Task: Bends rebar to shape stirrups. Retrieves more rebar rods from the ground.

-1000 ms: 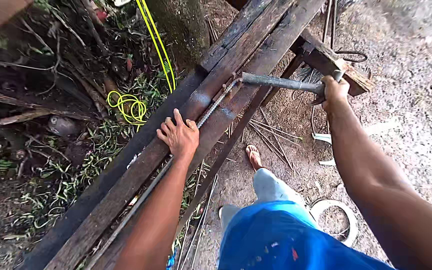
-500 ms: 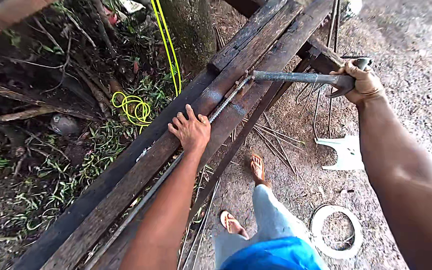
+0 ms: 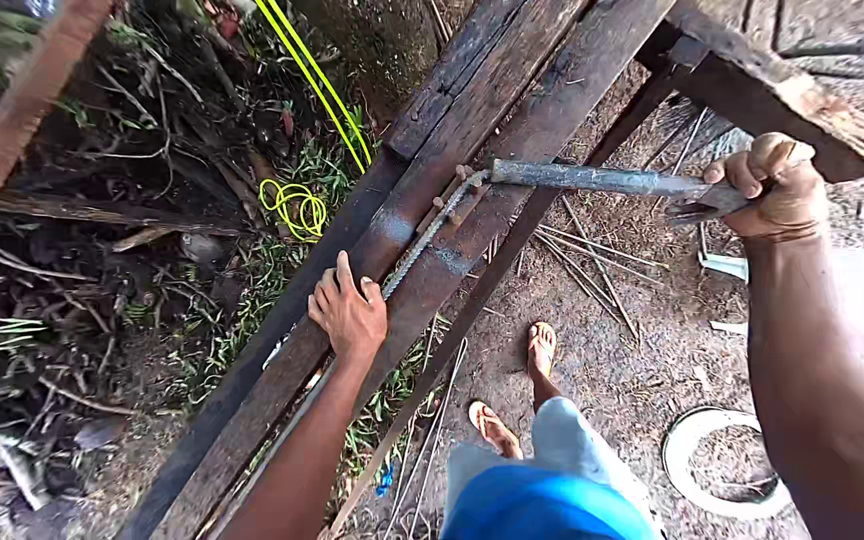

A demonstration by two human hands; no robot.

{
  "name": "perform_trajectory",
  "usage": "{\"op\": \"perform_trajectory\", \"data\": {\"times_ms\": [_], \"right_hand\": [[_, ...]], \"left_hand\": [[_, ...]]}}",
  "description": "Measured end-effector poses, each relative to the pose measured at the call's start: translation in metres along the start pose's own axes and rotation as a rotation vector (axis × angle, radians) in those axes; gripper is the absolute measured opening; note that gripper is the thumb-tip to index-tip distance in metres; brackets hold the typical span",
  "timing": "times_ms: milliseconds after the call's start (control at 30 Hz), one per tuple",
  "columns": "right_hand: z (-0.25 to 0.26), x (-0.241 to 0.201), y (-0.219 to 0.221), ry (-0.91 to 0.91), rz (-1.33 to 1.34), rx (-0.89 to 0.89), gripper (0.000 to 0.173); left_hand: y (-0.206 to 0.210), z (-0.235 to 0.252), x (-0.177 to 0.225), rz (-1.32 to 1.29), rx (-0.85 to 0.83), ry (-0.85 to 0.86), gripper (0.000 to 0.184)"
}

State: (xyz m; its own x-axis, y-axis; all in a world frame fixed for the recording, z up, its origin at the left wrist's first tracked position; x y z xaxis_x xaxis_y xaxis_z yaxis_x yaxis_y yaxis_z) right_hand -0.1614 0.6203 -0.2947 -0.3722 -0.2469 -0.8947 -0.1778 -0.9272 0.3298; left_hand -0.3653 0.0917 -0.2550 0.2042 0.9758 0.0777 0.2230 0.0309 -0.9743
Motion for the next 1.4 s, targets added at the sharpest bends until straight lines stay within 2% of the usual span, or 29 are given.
{"op": "perform_trajectory", "data": {"times_ms": [133,267,367,567,700,800,867,1000,1133,1300,1400], "right_hand": [[0.009,0.024,-0.007,-0.014,0.091,-0.062,0.031],[0.004,0.013,-0.011,-0.005,0.12,-0.216,0.032],[0.002,-0.001,-0.014,-0.015,0.018,-0.232,0.034],[-0.022,-0.003,0.007,-0.007,-0.172,0.191,0.028],[-0.018,-0.005,0.022,-0.078,-0.276,0.316,0.024],[-0.014,-0.006,0.03,-0.099,-0.304,0.419,0.025],[-0.013,-0.01,0.03,-0.08,-0.314,0.446,0.026],[-0.014,-0.016,0.036,-0.022,-0.367,0.469,0.024],[-0.023,-0.017,0.044,-0.002,-0.337,0.55,0.017],[-0.043,-0.035,0.087,-0.068,-0.4,0.599,0.015],[-0.072,-0.028,0.114,-0.164,-0.398,0.63,0.016]], "left_hand": [[0.002,-0.001,-0.005,0.019,0.017,0.005,0.059],[0.002,0.001,-0.005,0.029,0.02,0.0,0.058],[0.003,0.0,-0.004,0.034,0.021,0.002,0.058],[0.004,0.001,-0.004,0.043,0.014,0.003,0.058],[0.003,0.002,-0.004,0.038,-0.013,0.003,0.058],[-0.003,0.004,-0.003,0.065,-0.097,0.035,0.061],[-0.007,0.009,-0.003,0.095,-0.142,0.089,0.064],[-0.006,0.014,-0.005,-0.024,-0.077,0.183,0.067],[-0.008,0.016,-0.004,-0.077,-0.038,0.175,0.066],[-0.009,0.014,-0.01,-0.131,-0.006,0.217,0.064],[-0.006,0.015,-0.01,-0.099,0.007,0.239,0.065]]}}
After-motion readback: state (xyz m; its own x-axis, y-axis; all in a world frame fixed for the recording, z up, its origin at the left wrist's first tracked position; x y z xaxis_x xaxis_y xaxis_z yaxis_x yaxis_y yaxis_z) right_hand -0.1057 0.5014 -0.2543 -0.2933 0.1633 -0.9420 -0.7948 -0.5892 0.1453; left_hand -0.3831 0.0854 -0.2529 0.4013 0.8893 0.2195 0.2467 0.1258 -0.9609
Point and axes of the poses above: each hand's wrist, its own z-axis towards the middle knuckle, its own y-axis out of the palm, x = y × z, the point moved 4 cm from there along z, towards the middle knuckle, and after that the axes turned 13 degrees about -x, right-handed, at the moved point
